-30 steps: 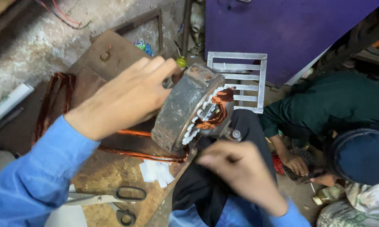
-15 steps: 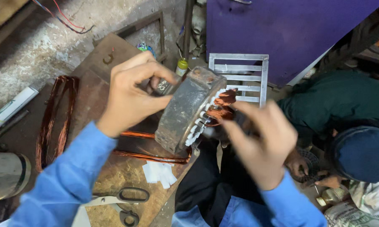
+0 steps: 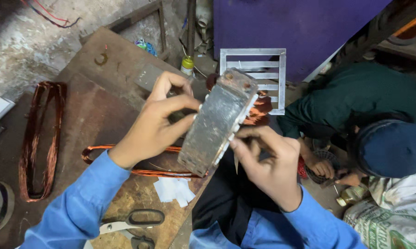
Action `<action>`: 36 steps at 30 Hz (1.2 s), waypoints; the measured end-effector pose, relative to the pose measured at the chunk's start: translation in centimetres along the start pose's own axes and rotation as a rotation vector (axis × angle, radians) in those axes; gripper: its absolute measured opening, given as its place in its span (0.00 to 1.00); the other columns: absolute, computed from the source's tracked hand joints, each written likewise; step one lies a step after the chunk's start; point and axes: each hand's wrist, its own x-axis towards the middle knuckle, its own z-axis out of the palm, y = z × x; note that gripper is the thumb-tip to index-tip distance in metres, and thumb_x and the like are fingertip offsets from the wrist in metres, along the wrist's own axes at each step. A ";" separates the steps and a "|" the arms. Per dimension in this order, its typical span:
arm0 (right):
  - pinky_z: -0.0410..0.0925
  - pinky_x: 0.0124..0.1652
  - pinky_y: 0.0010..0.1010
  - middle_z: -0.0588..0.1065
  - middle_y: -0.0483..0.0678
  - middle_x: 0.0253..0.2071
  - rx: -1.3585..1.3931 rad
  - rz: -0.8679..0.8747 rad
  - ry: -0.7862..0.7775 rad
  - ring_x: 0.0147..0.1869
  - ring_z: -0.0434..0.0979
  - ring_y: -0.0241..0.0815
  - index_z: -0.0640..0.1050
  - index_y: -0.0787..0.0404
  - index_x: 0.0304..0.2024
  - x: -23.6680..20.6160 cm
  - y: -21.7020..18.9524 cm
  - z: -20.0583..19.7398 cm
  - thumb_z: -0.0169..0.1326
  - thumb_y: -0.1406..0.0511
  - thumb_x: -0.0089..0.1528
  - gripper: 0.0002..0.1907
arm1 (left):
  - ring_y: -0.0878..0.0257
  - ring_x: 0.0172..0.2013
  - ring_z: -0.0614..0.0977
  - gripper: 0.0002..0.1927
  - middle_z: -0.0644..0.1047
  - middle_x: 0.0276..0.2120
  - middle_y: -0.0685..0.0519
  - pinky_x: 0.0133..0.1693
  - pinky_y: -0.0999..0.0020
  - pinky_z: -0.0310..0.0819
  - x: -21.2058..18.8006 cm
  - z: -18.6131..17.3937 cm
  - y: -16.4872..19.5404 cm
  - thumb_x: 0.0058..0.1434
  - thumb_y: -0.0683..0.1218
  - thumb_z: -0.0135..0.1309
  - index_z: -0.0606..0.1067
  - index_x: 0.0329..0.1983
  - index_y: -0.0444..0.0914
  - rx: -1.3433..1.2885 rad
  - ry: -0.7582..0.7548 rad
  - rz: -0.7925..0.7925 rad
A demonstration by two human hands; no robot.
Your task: The person winds copper wire around a motor stator, inserting white insulating strips between the coils. The person holds the stator with one hand and manipulates the wire with the other, occasionally picking up new strips from the table.
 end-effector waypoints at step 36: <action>0.60 0.33 0.32 0.67 0.46 0.21 -0.152 -0.155 -0.064 0.27 0.66 0.39 0.81 0.65 0.34 3.7 -4.0 -1.3 0.70 0.70 0.52 0.10 | 0.55 0.47 0.66 0.13 0.64 0.37 0.52 0.57 0.56 0.54 3.8 -1.7 2.1 0.56 0.50 0.67 0.79 0.35 0.37 0.179 -0.166 0.088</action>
